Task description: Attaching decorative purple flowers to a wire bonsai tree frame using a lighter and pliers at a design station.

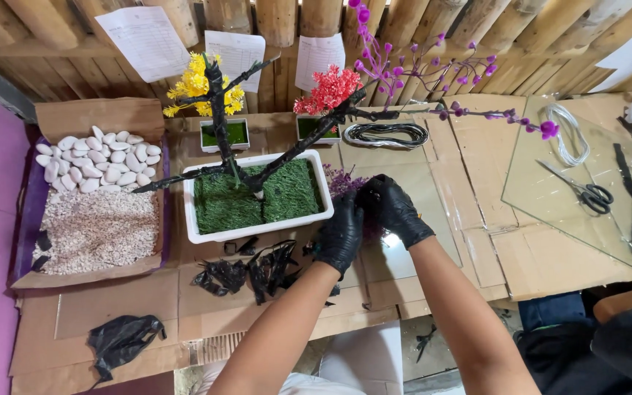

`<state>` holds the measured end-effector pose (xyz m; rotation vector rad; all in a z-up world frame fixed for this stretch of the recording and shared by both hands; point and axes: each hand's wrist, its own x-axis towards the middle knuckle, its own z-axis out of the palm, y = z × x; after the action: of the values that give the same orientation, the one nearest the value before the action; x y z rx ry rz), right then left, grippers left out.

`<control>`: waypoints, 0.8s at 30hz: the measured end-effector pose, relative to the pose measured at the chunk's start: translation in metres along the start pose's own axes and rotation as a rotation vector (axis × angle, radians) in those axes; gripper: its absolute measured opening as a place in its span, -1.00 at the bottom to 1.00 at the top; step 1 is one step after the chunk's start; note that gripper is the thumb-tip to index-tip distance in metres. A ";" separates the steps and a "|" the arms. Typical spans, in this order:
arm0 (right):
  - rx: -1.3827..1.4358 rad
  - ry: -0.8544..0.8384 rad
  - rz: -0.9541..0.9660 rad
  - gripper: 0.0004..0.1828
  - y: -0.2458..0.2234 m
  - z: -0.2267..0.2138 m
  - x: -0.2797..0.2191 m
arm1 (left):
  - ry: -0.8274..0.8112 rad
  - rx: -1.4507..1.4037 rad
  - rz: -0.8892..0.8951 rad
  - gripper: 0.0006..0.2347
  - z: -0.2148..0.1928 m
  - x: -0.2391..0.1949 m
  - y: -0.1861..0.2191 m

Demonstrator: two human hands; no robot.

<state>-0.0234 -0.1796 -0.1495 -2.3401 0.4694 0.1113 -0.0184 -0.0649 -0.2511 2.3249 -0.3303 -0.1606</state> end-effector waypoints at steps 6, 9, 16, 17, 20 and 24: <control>0.089 0.163 -0.313 -0.81 0.042 0.000 0.013 | 0.376 -0.029 0.267 -0.70 0.004 0.022 0.001; 0.298 0.136 -0.261 -0.85 0.028 -0.012 0.002 | 0.383 -0.096 0.305 -0.69 -0.007 0.030 0.008; 0.510 0.083 -0.246 -0.86 0.017 -0.032 -0.001 | 0.338 -0.179 0.440 -0.65 -0.018 0.034 0.024; 0.515 0.071 -0.236 -0.85 0.011 -0.036 -0.006 | 0.294 -0.172 0.435 -0.66 -0.025 0.030 0.028; 0.567 0.073 -0.231 -0.85 0.025 -0.034 0.003 | 0.300 -0.220 0.408 -0.75 0.007 0.050 0.011; 0.646 0.044 -0.256 -0.78 0.028 -0.036 -0.003 | 0.314 -0.183 0.376 -0.82 0.006 0.050 0.014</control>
<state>-0.0389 -0.2217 -0.1414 -1.7458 0.1810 -0.1891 0.0256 -0.0926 -0.2456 2.0255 -0.5584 0.3421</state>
